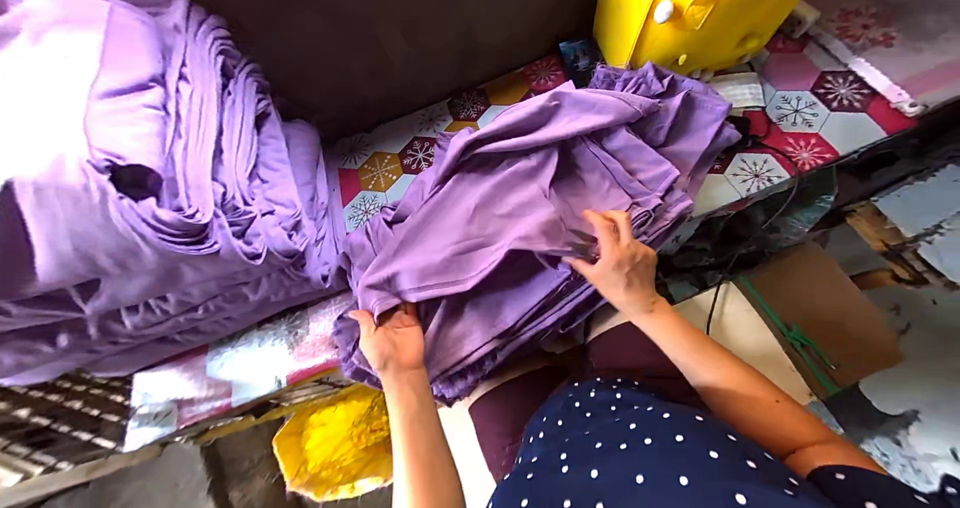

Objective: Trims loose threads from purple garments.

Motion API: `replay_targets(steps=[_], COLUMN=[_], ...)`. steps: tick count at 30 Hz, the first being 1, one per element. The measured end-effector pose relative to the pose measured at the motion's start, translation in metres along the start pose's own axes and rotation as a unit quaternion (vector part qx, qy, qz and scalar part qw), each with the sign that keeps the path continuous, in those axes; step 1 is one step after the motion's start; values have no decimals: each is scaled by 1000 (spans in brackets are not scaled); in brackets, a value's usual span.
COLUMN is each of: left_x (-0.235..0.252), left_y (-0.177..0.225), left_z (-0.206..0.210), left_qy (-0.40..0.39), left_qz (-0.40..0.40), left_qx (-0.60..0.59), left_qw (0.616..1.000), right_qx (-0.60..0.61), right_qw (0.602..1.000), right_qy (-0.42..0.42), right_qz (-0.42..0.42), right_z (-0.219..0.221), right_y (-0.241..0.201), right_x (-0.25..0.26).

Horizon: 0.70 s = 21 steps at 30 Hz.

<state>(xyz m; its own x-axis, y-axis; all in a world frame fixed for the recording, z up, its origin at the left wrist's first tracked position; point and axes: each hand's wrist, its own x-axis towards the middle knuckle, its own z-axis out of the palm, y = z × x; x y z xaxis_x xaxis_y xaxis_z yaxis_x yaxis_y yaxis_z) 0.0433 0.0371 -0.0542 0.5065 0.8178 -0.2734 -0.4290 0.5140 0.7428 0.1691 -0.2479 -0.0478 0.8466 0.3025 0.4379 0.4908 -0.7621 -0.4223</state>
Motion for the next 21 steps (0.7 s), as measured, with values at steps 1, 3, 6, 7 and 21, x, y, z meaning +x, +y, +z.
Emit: replay_targets(steps=[1,3,6,7,21], left_x=[4,6,4,4,5], left_y=[-4,-8,-11,-11,-16], left_z=[-4,-2,-1,-1,-8], left_qy=[14,29,31,30,-5], left_qz=[-3,3,13,15,40], left_qx=[5,9,12,15,-13], left_qw=[1000,1000,999,999,999], right_qx=[2,25,60,77,126], right_qw=[999,998,992,991,956], right_qy=[-2,53,106,105,97], right_qz=[37,35,-29,-40,-248], right_z=[2,9,17,20,46], right_y=[15,34,37,34,25], right_x=[-2,-11,-22,-23,-46])
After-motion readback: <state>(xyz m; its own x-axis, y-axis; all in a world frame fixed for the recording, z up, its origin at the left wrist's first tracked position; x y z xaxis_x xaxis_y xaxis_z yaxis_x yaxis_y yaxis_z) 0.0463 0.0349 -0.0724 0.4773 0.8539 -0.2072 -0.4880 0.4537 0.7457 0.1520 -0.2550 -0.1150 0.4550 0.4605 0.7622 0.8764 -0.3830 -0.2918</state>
